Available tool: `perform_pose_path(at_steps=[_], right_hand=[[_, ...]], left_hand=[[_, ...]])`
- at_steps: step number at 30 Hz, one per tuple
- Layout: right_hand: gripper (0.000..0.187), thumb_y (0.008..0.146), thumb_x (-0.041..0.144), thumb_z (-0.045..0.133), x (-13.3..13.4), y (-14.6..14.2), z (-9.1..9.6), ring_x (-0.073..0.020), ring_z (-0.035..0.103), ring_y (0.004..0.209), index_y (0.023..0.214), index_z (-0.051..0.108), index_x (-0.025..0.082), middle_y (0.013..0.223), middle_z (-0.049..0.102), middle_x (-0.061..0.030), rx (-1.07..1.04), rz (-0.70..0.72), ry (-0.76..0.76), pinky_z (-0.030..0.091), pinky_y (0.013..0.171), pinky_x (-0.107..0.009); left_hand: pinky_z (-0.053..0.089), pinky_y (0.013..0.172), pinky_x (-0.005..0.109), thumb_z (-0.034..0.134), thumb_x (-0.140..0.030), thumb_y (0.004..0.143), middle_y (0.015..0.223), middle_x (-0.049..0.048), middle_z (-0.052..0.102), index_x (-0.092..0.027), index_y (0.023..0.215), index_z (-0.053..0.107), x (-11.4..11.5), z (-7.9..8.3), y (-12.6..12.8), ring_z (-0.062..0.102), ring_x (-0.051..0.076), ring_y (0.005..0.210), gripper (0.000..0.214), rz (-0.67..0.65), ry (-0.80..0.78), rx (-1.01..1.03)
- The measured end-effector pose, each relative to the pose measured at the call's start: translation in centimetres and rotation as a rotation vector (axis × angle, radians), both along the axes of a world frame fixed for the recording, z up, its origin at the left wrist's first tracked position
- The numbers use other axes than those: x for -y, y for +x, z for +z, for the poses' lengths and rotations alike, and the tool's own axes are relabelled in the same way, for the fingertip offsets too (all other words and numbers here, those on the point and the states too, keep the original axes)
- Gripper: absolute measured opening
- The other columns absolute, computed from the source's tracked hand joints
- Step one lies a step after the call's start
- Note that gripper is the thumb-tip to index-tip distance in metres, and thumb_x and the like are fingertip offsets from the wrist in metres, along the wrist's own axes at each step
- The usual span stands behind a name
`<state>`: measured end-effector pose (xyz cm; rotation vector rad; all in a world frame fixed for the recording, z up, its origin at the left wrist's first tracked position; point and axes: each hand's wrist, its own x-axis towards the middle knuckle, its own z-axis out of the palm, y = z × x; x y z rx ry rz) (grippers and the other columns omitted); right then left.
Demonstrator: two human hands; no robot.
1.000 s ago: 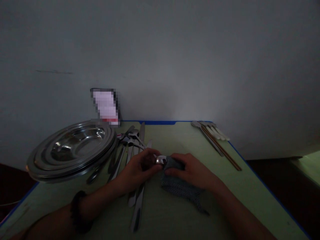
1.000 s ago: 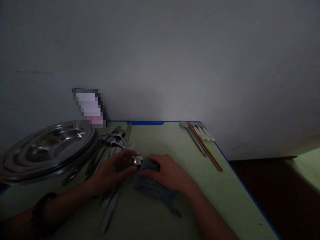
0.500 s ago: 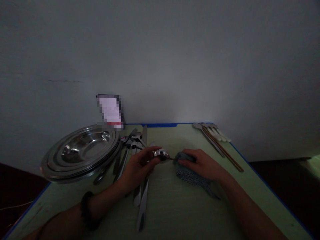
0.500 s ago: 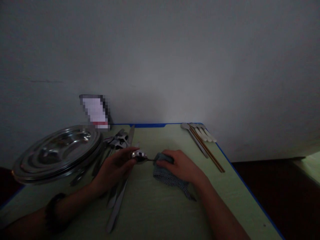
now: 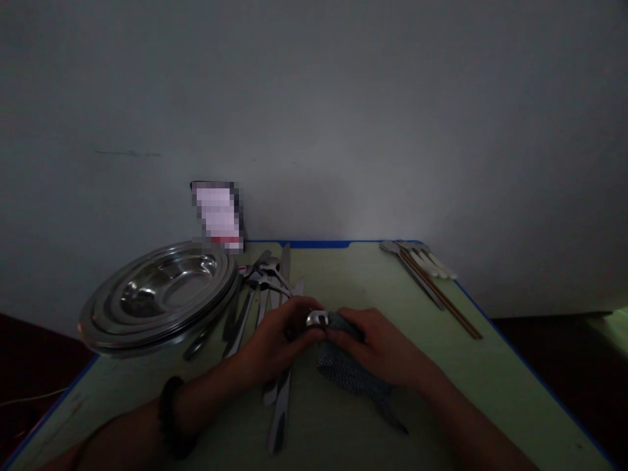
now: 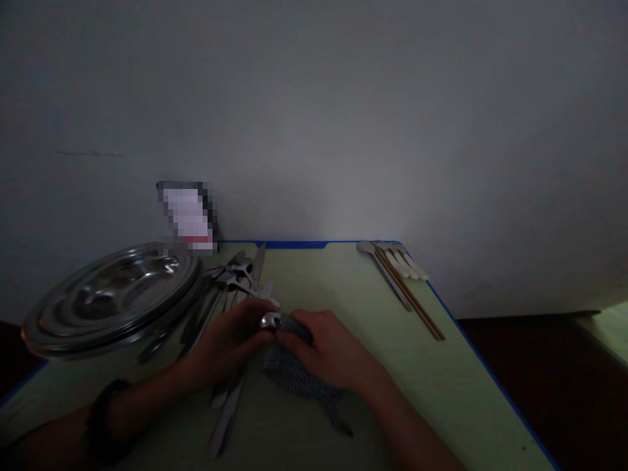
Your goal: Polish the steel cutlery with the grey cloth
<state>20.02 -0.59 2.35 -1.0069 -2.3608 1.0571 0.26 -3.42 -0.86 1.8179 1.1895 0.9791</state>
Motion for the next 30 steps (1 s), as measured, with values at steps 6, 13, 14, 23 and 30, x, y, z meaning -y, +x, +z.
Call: perform_pose_path(at_steps=[6, 13, 14, 23, 30], right_hand=[[0.025, 0.087, 0.039, 0.043, 0.1, -0.1, 0.0, -0.0106, 0.051, 0.061, 0.077, 0.053, 0.018, 0.068, 0.057, 0.001, 0.004, 0.006, 0.004, 0.034, 0.056, -0.022], [0.023, 0.087, 0.037, 0.043, -0.3, 0.3, 0.2, -0.0096, 0.047, 0.06, 0.076, 0.051, 0.019, 0.067, 0.055, 0.0017, 0.026, 0.012, 0.046, 0.032, 0.055, -0.023], [0.023, 0.087, 0.037, 0.043, -0.5, 0.6, 0.3, -0.0097, 0.047, 0.059, 0.075, 0.051, 0.019, 0.066, 0.055, 0.0018, 0.046, 0.011, 0.053, 0.032, 0.055, -0.023], [0.026, 0.086, 0.041, 0.044, -1.2, 1.4, 0.1, -0.0107, 0.049, 0.058, 0.072, 0.05, 0.019, 0.064, 0.054, 0.0011, 0.163, -0.03, 0.116, 0.031, 0.054, -0.024], [0.026, 0.085, 0.04, 0.045, -0.9, 1.2, -0.2, -0.011, 0.05, 0.058, 0.073, 0.051, 0.018, 0.065, 0.056, 0.0001, 0.164, -0.04, 0.121, 0.031, 0.054, -0.023]], left_hand=[[0.045, 0.057, 0.023, 0.057, -0.029, 0.081, 0.071, -0.0018, 0.056, -0.018, 0.102, 0.051, 0.0, 0.2, 0.1, 0.054, 0.013, 0.064, 0.025, 0.012, -0.007, 0.008], [0.048, 0.061, 0.024, 0.058, -0.028, 0.081, 0.076, 0.0001, 0.063, -0.019, 0.099, 0.052, 0.1, 0.6, 0.4, 0.06, 0.014, 0.069, 0.021, 0.115, 0.029, 0.092], [0.049, 0.062, 0.024, 0.058, -0.027, 0.081, 0.078, 0.0007, 0.064, -0.019, 0.099, 0.052, 0.1, 0.6, 0.4, 0.061, 0.014, 0.071, 0.021, 0.126, 0.035, 0.126], [0.049, 0.061, 0.022, 0.058, -0.024, 0.081, 0.079, -0.0001, 0.065, -0.019, 0.097, 0.049, -0.2, 0.4, 0.3, 0.063, 0.013, 0.072, 0.018, 0.124, 0.027, 0.118], [0.049, 0.061, 0.021, 0.057, -0.025, 0.081, 0.08, 0.0005, 0.065, -0.019, 0.096, 0.049, -0.1, 0.4, 0.3, 0.063, 0.013, 0.073, 0.018, 0.13, 0.028, 0.101]])
